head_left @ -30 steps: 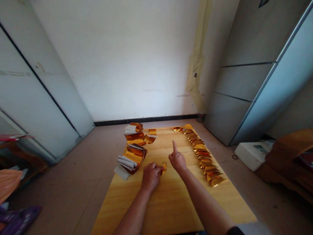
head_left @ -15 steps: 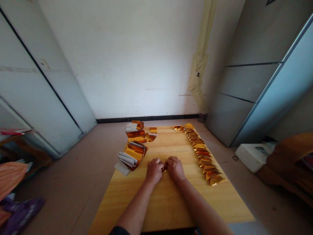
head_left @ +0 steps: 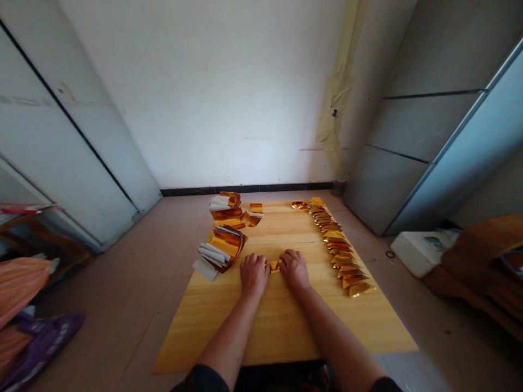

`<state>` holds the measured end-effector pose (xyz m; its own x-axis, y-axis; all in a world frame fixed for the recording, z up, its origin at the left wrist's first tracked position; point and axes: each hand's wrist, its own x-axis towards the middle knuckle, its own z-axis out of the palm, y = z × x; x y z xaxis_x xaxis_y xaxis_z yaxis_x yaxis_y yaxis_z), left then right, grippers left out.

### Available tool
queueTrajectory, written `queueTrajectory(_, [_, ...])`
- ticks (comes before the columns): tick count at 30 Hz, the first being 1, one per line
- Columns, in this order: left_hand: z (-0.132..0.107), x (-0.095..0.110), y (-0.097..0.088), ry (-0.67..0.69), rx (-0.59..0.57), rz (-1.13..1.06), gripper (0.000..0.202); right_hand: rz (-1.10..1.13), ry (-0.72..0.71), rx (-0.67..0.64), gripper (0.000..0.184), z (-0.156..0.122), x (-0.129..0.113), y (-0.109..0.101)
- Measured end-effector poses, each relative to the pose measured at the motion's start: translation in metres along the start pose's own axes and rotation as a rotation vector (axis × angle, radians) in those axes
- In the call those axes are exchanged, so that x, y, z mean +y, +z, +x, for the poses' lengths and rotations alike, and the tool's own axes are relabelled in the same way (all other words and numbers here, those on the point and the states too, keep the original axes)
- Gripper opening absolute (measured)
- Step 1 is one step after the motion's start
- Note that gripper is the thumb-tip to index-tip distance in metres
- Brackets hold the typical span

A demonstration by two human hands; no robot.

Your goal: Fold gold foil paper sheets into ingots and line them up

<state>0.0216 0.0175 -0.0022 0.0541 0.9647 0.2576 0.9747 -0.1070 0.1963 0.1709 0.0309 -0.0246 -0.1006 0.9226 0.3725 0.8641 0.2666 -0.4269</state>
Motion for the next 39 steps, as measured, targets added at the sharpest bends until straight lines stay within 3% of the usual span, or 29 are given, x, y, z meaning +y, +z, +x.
queueTrajectory(15, [0.005,0.002,0.008,0.096,-0.037,-0.065,0.012,0.101,-0.022,0.020,0.015,-0.001,0.004,-0.001])
queueTrajectory(26, [0.004,-0.021,0.023,0.033,0.044,-0.607,0.039,0.306,0.063,-0.005,0.015,-0.002,0.007,-0.004])
queueTrajectory(30, [0.003,-0.020,0.021,0.036,0.017,-0.558,0.048,0.418,0.093,0.032,0.013,-0.003,0.012,0.000])
queueTrajectory(34, [0.004,-0.016,0.017,0.053,0.016,-0.481,0.044,0.522,0.118,0.028,0.013,-0.003,0.014,0.001])
queueTrajectory(39, [0.003,-0.017,0.015,0.028,0.033,-0.598,0.040,0.584,0.123,0.020,0.012,-0.003,0.014,-0.001])
